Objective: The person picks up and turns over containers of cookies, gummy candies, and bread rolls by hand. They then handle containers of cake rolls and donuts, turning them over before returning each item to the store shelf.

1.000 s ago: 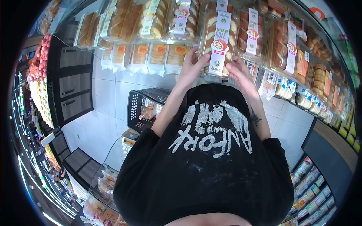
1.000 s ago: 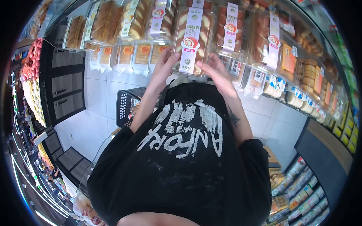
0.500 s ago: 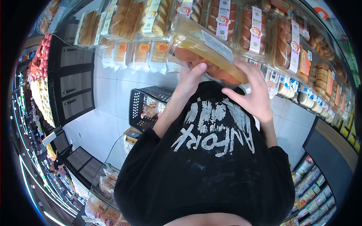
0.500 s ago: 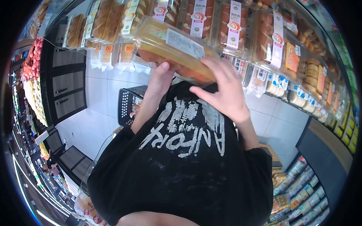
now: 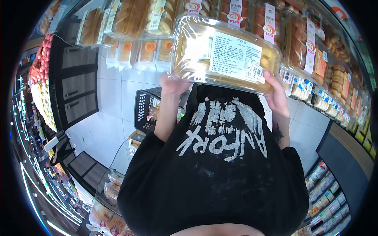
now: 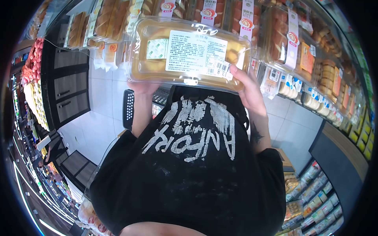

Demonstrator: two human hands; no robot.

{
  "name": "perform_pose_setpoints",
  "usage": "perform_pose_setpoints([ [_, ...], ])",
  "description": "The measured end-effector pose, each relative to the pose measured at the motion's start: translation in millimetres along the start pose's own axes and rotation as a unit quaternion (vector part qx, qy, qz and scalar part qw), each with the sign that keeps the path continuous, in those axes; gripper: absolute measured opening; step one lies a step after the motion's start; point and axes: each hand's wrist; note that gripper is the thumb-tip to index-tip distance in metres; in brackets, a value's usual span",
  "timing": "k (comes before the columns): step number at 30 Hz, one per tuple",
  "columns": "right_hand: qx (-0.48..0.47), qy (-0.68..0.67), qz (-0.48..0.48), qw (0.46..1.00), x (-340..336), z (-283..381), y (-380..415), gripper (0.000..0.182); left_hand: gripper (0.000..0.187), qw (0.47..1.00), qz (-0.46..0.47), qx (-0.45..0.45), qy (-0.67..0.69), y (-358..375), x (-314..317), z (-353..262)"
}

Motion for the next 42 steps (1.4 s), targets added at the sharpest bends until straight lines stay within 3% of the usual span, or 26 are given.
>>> perform_pose_setpoints([
  [1, -0.013, 0.004, -0.014, 1.0, -0.4, 3.3, 0.9, 0.059, 0.069, 0.998, -0.012, -0.013, 0.064, 4.3, -0.7, -5.0],
  [3, -0.048, 0.04, -0.022, 0.998, 2.4, 8.2, 2.8, 0.06, 0.071, 0.999, -0.01, -0.028, 0.045, 5.2, 4.2, -13.6],
  [6, -0.115, 0.098, -0.016, 0.988, 9.7, 12.4, 3.9, 0.062, 0.066, 0.993, -0.117, -0.024, -0.014, 8.8, -3.9, -21.5],
  [9, -0.127, 0.135, -0.038, 0.982, 12.2, 9.1, 2.9, 0.065, 0.058, 0.922, -0.237, 0.048, -0.303, 12.6, 6.5, -19.0],
  [14, -0.133, 0.162, -0.043, 0.977, 16.2, 5.1, 1.7, 0.066, 0.055, 0.927, -0.281, 0.011, -0.249, 13.7, -1.2, -20.7],
  [20, -0.147, 0.176, -0.056, 0.972, 10.9, 0.5, -6.7, 0.061, 0.054, 0.952, -0.256, -0.018, -0.165, 18.3, -32.1, -24.5],
  [23, -0.109, 0.19, -0.052, 0.974, 8.9, 8.1, -3.0, 0.057, 0.062, 0.926, -0.277, -0.055, -0.252, 15.3, -22.6, -25.4],
  [26, -0.037, 0.08, -0.042, 0.995, -3.7, 6.3, -10.5, 0.053, 0.069, 0.971, -0.233, -0.056, -0.013, 4.2, 22.8, -9.7],
  [28, 0.022, -0.043, -0.011, 0.999, 0.8, 6.5, -9.2, 0.055, 0.079, 0.987, -0.158, -0.016, 0.022, -4.3, 24.1, 8.5],
  [29, -0.009, -0.036, -0.029, 0.999, 12.8, 1.2, -2.0, 0.057, 0.085, 0.992, -0.119, 0.004, 0.04, -9.4, 25.5, 18.6],
  [31, -0.072, -0.022, -0.065, 0.995, 35.2, -9.5, 11.7, 0.062, 0.086, 0.957, -0.207, 0.089, -0.183, -13.2, 46.5, 43.3],
  [33, -0.121, 0.136, 0.037, 0.983, 28.0, -18.2, 11.4, 0.07, 0.067, 0.92, -0.269, 0.095, -0.27, -11.7, 47.0, 52.5],
  [34, -0.128, 0.187, 0.064, 0.972, 35.6, -6.9, 21.7, 0.069, 0.064, 0.922, -0.265, 0.081, -0.27, -11.9, 44.7, 48.3],
  [38, -0.064, 0.158, 0.133, 0.976, 16.4, -1.0, -0.1, 0.065, 0.06, 0.926, -0.184, 0.03, -0.327, -16.1, 35.7, 19.5],
  [42, -0.079, 0.137, 0.114, 0.981, 34.0, 6.1, -10.4, 0.064, 0.057, 0.903, -0.172, -0.043, -0.391, -32.4, 49.1, 4.0],
])
Point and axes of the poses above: each hand's wrist, its own y-axis away from the middle knuckle, its own x-axis out of the palm, z = x × y, and after that the axes turned 13 degrees about -z, right-handed
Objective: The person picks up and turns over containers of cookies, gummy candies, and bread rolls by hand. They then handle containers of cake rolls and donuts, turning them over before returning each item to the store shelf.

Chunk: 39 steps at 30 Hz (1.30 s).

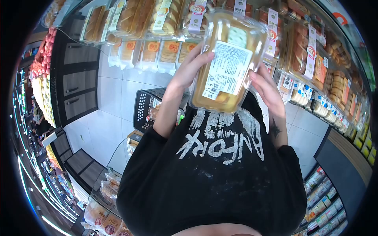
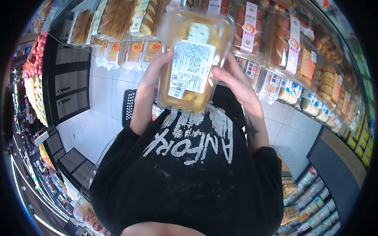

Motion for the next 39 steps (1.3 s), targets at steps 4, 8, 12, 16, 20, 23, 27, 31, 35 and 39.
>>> perform_pose_setpoints([
  [4, 0.012, 0.006, -0.018, 1.0, 3.4, 4.8, -6.6, 0.063, 0.064, 1.0, 0.021, 0.018, 0.006, -5.4, 1.9, -6.6],
  [8, -0.018, -0.128, -0.077, 0.989, 9.8, -1.1, 6.7, 0.056, 0.077, 0.974, 0.112, 0.007, 0.194, 4.2, -14.3, 2.0],
  [12, -0.022, -0.227, -0.13, 0.965, 15.4, -13.9, 9.6, 0.05, 0.088, 0.993, 0.023, 0.032, 0.116, 23.3, -10.6, 8.1],
  [16, -0.009, -0.198, -0.135, 0.971, 13.6, -24.0, 12.6, 0.047, 0.066, 0.995, -0.038, 0.088, 0.019, 22.3, -19.0, 27.7],
  [20, -0.002, -0.179, -0.126, 0.976, 14.5, -20.9, 15.1, 0.046, 0.058, 0.996, -0.068, 0.058, -0.012, 19.8, -19.6, 25.5],
  [23, 0.002, -0.187, -0.141, 0.972, 14.3, -21.4, 13.8, 0.046, 0.055, 0.994, -0.071, 0.068, -0.054, 20.8, -16.2, 24.6],
  [27, 0.007, -0.206, -0.089, 0.975, 0.7, -20.5, 9.7, 0.046, 0.058, 0.971, -0.05, 0.001, 0.233, 21.4, -11.5, 22.8],
  [31, -0.011, -0.249, 0.007, 0.968, -6.4, -18.4, 8.0, 0.05, 0.065, 0.983, -0.078, -0.011, 0.164, 18.1, -23.9, 53.9],
  [35, 0.031, -0.143, 0.147, 0.978, -16.5, -7.1, 2.4, 0.056, 0.064, 0.9, 0.117, -0.145, 0.394, 28.9, -23.2, 75.9],
  [39, 0.054, -0.265, 0.262, 0.927, -10.7, -3.8, -17.5, 0.047, 0.064, 0.83, 0.201, -0.217, 0.474, 38.2, -26.7, 90.2],
])
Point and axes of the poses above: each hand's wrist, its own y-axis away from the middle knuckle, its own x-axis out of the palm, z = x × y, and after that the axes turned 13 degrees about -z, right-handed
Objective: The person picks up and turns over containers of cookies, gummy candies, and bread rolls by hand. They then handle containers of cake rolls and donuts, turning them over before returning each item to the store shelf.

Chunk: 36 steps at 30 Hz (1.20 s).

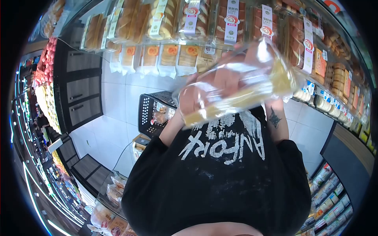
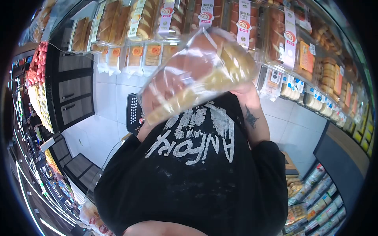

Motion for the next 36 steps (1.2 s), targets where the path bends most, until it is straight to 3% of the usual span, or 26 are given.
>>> perform_pose_setpoints([
  [2, 0.123, -0.11, -0.134, 0.977, 32.1, 28.8, -11.6, 0.06, 0.064, 1.0, 0.013, -0.013, 0.02, 1.7, -10.0, -1.6],
  [4, -0.022, -0.001, -0.22, 0.975, 49.6, 13.1, -3.4, 0.055, 0.065, 0.999, 0.031, -0.011, 0.025, -1.3, -18.5, -11.1],
  [6, -0.024, 0.138, -0.357, 0.924, -13.4, -10.9, 3.6, 0.053, 0.068, 0.993, 0.09, -0.055, 0.061, -7.9, -25.2, -34.7],
  [8, -0.079, 0.114, -0.272, 0.952, -3.3, -4.1, -0.3, 0.055, 0.069, 0.981, -0.042, 0.141, -0.127, -6.7, 5.6, -42.0],
  [11, -0.077, 0.134, -0.218, 0.964, 4.0, -6.8, 0.9, 0.061, 0.067, 0.893, -0.18, 0.286, -0.296, -31.6, 55.9, -42.0],
  [13, -0.042, 0.154, -0.205, 0.966, 9.9, -9.3, 5.5, 0.065, 0.064, 0.846, -0.212, 0.311, -0.378, -49.3, 78.7, -41.3],
  [19, -0.126, 0.163, -0.274, 0.939, -2.1, -18.8, -4.6, 0.065, 0.065, 0.736, -0.26, 0.346, -0.521, -90.9, 79.7, -45.4],
  [25, -0.15, 0.148, -0.298, 0.931, -11.7, -16.2, -8.1, 0.065, 0.075, 0.714, -0.215, 0.337, -0.575, -109.3, 80.1, -51.8],
  [28, -0.152, 0.19, -0.319, 0.916, -19.1, -20.9, -12.6, 0.066, 0.084, 0.633, -0.132, 0.385, -0.659, -111.3, 69.7, -53.1],
  [29, -0.151, 0.212, -0.327, 0.909, -20.6, -23.0, -13.6, 0.066, 0.086, 0.642, -0.135, 0.383, -0.651, -110.7, 68.6, -52.1],
  [32, -0.105, 0.343, -0.373, 0.856, -15.9, -23.3, -14.3, 0.066, 0.09, 0.657, -0.143, 0.387, -0.631, -108.5, 70.0, -46.3],
  [36, -0.168, 0.558, -0.391, 0.712, 1.4, -18.7, -10.4, 0.065, 0.089, 0.638, -0.159, 0.397, -0.641, -106.3, 64.0, -46.9],
])
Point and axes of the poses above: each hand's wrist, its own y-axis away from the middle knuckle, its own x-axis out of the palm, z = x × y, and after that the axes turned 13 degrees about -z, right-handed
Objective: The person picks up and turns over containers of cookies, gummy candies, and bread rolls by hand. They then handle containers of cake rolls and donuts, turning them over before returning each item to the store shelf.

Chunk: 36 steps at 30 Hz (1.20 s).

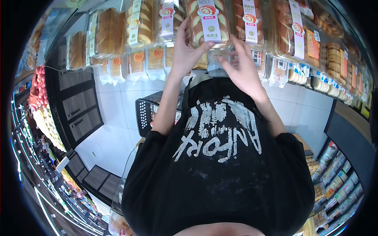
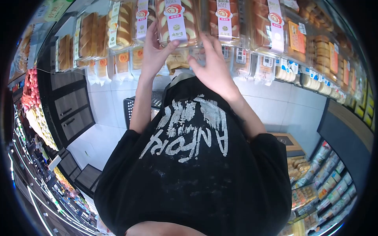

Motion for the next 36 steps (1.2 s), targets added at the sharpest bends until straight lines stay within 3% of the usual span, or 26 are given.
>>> perform_pose_setpoints([
  [2, -0.112, 0.126, -0.037, 0.985, -2.7, 4.1, 1.8, 0.064, 0.088, 1.0, -0.008, -0.004, -0.009, 2.3, -2.1, 6.4],
  [7, -0.103, 0.055, -0.022, 0.993, 5.1, 1.1, -1.5, 0.065, 0.082, 0.999, -0.031, 0.03, -0.02, 1.7, -0.8, 12.0],
  [13, -0.129, 0.045, -0.021, 0.99, 8.5, -7.6, -12.4, 0.065, 0.076, 0.978, -0.037, 0.096, -0.183, -9.5, -5.0, 15.4],
  [22, -0.153, 0.053, -0.057, 0.985, 15.3, -13.9, -20.6, 0.061, 0.077, 0.975, -0.032, 0.075, -0.207, -11.0, -2.0, -10.2],
  [25, -0.121, -0.013, -0.105, 0.987, 20.4, -11.7, -6.3, 0.052, 0.064, 0.969, -0.02, 0.103, -0.225, -1.3, -8.3, 1.6],
  [26, -0.107, -0.042, -0.124, 0.986, 21.5, -12.0, 0.5, 0.048, 0.058, 0.971, -0.059, 0.108, -0.203, 6.2, -10.0, 9.0],
  [28, -0.082, -0.004, -0.036, 0.996, 18.1, -33.9, 12.8, 0.041, 0.045, 0.971, -0.137, 0.12, -0.155, 26.0, -10.3, 21.3],
  [30, -0.064, 0.042, 0.049, 0.996, 13.5, -52.4, 29.8, 0.032, 0.033, 0.968, -0.13, 0.058, -0.205, 49.3, -13.7, 20.1],
  [31, 0.018, 0.075, 0.128, 0.989, 9.4, -53.0, 37.3, 0.031, 0.031, 0.975, -0.097, 0.018, -0.201, 58.8, -14.8, 33.8],
  [32, 0.022, 0.124, 0.189, 0.974, 5.7, -61.0, 44.5, 0.035, 0.029, 0.978, -0.061, -0.022, -0.199, 70.6, -17.2, 50.9],
  [33, -0.038, 0.211, 0.215, 0.953, 5.1, -75.7, 54.7, 0.037, 0.03, 0.972, 0.018, -0.062, -0.226, 81.3, -19.8, 59.8],
  [34, 0.023, 0.231, 0.253, 0.939, 5.4, -77.0, 60.0, 0.038, 0.031, 0.958, 0.096, -0.098, -0.252, 90.2, -23.0, 69.4],
  [36, 0.11, 0.14, 0.271, 0.946, -0.1, -80.1, 61.5, 0.038, 0.037, 0.899, 0.281, -0.104, -0.319, 112.8, -32.6, 101.7],
])
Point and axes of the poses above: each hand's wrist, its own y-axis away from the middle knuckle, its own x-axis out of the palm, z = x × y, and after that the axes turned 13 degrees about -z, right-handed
